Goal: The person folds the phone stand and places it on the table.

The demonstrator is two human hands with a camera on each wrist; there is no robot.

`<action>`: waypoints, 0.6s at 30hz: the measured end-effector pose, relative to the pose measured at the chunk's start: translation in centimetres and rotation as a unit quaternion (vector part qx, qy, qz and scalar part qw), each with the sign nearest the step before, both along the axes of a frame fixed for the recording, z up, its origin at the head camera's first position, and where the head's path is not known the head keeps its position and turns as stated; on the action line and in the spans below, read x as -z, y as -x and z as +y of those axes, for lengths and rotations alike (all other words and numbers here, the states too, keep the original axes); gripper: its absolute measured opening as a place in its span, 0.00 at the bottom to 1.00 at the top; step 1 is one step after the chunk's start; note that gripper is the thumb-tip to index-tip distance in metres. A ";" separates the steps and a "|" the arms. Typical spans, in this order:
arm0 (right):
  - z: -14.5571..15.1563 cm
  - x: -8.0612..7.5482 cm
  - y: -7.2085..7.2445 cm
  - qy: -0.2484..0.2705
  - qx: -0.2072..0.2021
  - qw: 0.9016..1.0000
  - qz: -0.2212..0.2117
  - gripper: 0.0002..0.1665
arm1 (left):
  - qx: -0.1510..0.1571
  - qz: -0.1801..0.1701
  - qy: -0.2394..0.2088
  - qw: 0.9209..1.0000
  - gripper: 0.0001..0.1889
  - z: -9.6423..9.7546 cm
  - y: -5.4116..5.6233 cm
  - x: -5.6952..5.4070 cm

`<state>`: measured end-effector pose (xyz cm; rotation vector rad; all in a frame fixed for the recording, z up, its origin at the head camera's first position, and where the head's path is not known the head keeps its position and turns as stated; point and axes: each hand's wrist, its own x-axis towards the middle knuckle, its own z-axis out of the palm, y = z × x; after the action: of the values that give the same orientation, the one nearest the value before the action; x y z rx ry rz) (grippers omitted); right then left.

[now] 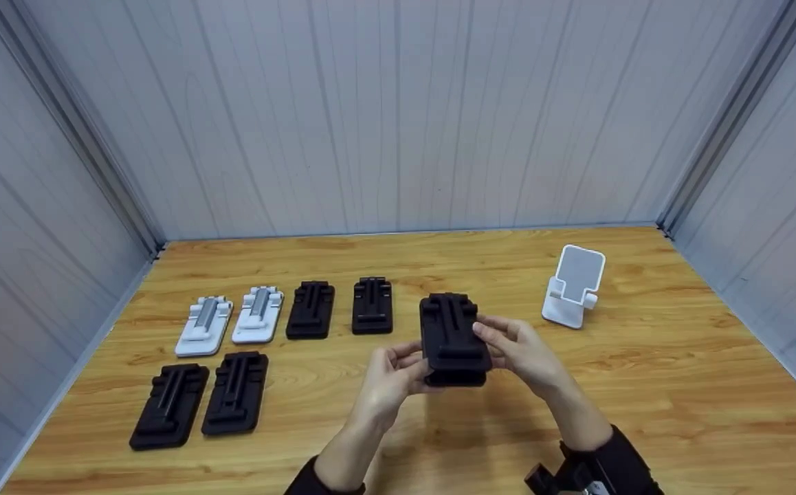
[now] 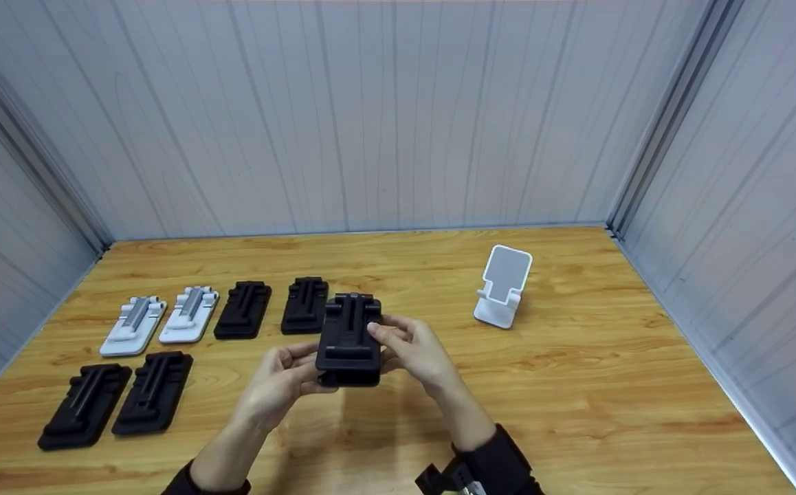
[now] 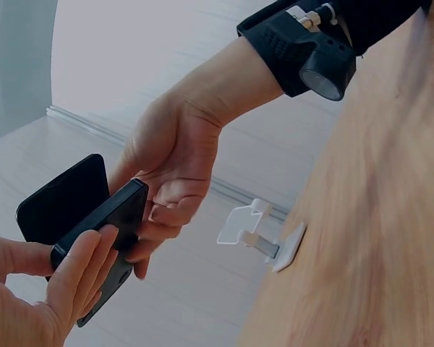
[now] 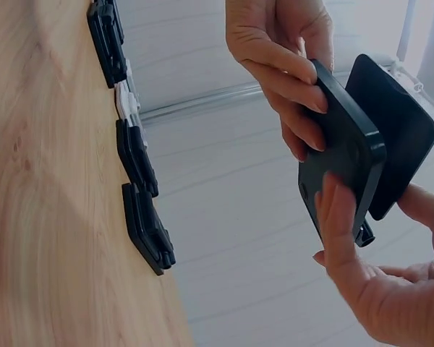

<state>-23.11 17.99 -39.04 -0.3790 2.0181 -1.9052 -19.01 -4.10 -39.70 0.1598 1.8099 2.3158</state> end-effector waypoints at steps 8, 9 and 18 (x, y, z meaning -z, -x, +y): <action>0.5 0.2 0.5 0.035 0.025 0.999 -0.008 0.37 | 0.004 -0.008 -0.015 1.000 0.21 0.5 -0.1 0.2; 0.5 0.2 0.5 0.035 0.030 0.999 -0.006 0.36 | 0.004 -0.013 -0.019 1.000 0.22 0.4 -0.1 0.2; 0.8 0.8 0.4 0.024 0.035 0.999 0.001 0.35 | 0.029 -0.016 -0.001 0.999 0.27 0.2 -0.1 0.7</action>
<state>-23.55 18.76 -39.84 -0.3279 2.0152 -1.9981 -18.88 -3.88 -40.39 0.1709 1.7653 2.2674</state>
